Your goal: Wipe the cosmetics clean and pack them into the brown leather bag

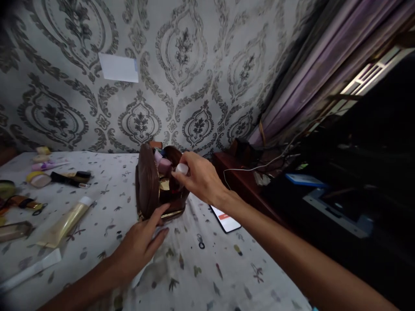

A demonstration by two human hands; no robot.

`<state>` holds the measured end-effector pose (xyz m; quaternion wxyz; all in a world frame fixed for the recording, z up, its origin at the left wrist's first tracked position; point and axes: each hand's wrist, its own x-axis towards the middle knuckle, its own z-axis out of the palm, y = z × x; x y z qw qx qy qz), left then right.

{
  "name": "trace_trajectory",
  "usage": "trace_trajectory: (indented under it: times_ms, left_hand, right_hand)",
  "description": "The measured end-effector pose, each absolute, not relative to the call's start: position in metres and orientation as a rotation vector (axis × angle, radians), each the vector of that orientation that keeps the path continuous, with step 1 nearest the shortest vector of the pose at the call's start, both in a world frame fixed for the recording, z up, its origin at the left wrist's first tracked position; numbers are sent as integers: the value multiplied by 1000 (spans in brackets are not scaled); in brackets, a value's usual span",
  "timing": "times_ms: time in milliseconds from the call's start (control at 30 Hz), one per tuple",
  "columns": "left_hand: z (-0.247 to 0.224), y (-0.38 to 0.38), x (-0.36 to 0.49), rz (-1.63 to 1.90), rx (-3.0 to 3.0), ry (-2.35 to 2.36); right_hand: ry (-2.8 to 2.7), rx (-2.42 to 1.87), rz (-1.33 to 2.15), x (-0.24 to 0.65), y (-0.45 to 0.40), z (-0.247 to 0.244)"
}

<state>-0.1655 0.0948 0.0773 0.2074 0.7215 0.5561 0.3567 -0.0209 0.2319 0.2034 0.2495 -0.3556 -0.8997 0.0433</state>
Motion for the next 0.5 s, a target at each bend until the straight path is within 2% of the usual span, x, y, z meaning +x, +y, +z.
trace_trajectory:
  times_ms: [300, 500]
  left_hand:
    - [68, 96, -172, 969, 2051, 1474]
    - [68, 95, -173, 961, 2070, 1486]
  right_hand:
    - [-2872, -1013, -297, -43, 242, 198]
    - [-2982, -1089, -385, -54, 241, 196]
